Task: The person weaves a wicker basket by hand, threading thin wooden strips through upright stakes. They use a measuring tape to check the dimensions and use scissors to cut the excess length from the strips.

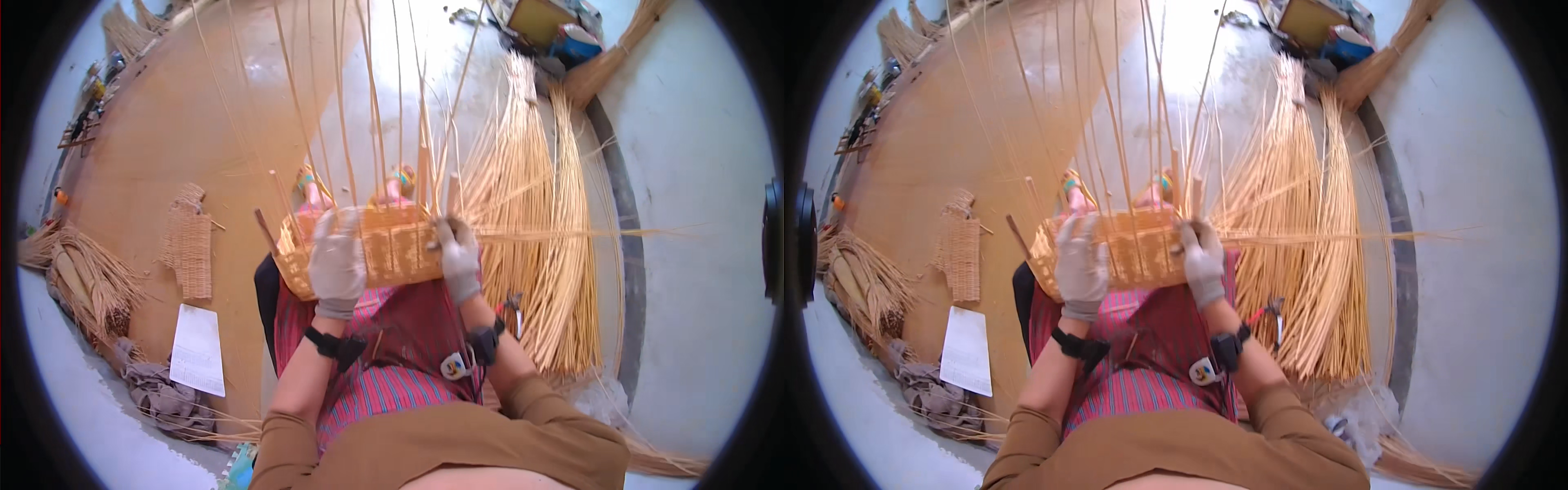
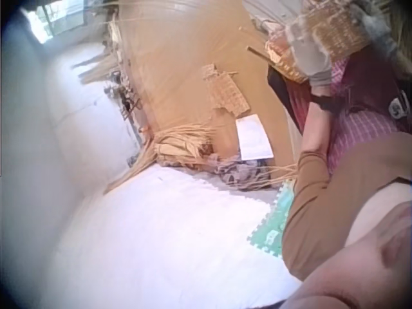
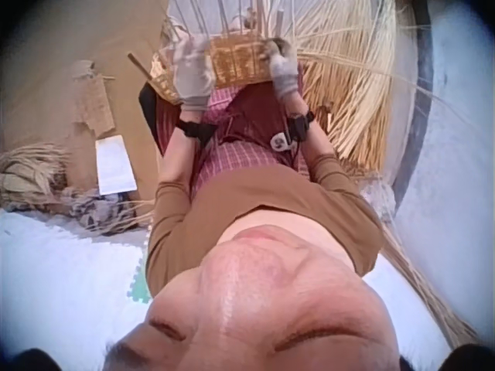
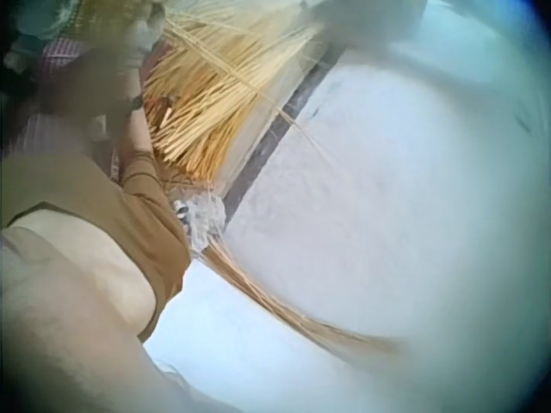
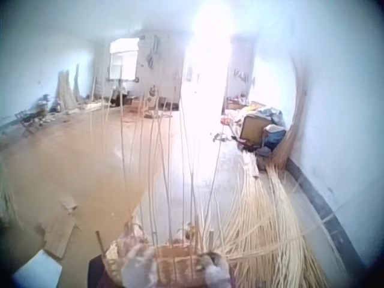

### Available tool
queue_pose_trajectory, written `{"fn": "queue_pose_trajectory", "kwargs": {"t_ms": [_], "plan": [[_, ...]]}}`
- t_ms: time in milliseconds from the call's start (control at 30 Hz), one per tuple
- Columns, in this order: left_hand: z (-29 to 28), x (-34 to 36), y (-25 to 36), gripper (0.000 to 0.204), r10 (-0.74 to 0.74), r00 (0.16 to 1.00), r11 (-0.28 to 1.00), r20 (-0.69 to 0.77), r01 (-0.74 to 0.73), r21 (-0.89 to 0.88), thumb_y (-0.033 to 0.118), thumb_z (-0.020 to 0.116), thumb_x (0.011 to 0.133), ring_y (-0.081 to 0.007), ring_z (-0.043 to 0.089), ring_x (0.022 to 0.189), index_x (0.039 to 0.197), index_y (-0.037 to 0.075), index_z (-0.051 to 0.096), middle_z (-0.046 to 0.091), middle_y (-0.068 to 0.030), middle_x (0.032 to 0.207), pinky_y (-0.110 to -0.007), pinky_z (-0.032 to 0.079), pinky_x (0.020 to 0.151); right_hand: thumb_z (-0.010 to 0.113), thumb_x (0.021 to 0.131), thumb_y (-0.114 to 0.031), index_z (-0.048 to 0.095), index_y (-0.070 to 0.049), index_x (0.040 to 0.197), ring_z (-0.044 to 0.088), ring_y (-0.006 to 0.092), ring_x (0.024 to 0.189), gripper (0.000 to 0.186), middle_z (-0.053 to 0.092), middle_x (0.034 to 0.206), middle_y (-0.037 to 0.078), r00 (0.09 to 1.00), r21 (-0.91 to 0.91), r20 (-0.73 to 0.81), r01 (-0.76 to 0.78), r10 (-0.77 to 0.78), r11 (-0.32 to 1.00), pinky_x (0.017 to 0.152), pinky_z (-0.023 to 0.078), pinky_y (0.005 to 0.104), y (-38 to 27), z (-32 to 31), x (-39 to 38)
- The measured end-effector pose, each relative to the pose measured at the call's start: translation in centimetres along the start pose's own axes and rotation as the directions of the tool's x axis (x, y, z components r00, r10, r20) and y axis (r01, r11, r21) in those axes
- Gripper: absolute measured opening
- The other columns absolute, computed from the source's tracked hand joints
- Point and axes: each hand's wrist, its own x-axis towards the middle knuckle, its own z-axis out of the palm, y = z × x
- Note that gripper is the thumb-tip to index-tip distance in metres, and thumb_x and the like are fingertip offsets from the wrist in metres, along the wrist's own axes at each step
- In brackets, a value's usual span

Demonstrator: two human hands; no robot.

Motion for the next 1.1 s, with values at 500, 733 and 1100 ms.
{"fn": "queue_pose_trajectory", "kwargs": {"t_ms": [500, 733, 1100], "plan": [[4.8, -2.1, 5.1, 0.069, -0.149, 0.917, 0.969, 0.371, 0.211, -0.132, 0.011, 0.07, 0.084, -0.0375, 0.063, 0.102, 0.147, 0.032, 0.053, 0.05, -0.015, 0.127, -0.049, 0.054, 0.09, 0.064, 0.099, -0.015, 0.061, -0.01, 0.14, 0.068, 0.0287, 0.114, 0.041, 0.071, 0.123, 0.017, 0.975, -0.501, -0.033, 0.174, -0.22, 0.848, 0.097, 0.053, 0.0388, -6.1, -1.6, -4.5], [-0.7, 2.8, 0.6, 0.065, -0.087, 0.988, 0.994, 0.124, 0.096, -0.06, 0.027, 0.076, 0.089, -0.0364, 0.052, 0.129, 0.149, 0.023, 0.053, 0.056, -0.0174, 0.144, -0.05, 0.035, 0.115, 0.071, 0.081, -0.064, 0.044, -0.023, 0.156, 0.038, 0.0418, 0.146, 0.089, 0.049, 0.15, 0.028, 0.764, -0.785, 0.57, 0.615, -0.303, 0.075, 0.124, 0.017, 0.0543, -4.9, 2.3, 1.1], [2.7, 1.8, -0.6, 0.041, 0.001, 0.977, 0.985, 0.215, -0.038, 0.171, 0.034, 0.06, 0.099, -0.0332, 0.051, 0.134, 0.139, 0.025, 0.061, 0.061, -0.0113, 0.128, -0.059, 0.019, 0.122, 0.062, 0.085, -0.07, 0.062, -0.022, 0.138, 0.05, 0.037, 0.127, 0.071, 0.059, 0.121, 0.022, 0.78, -0.863, 0.385, 0.494, -0.493, 0.108, 0.122, 0.024, 0.0523, -3.2, 4.4, 1.2]]}}
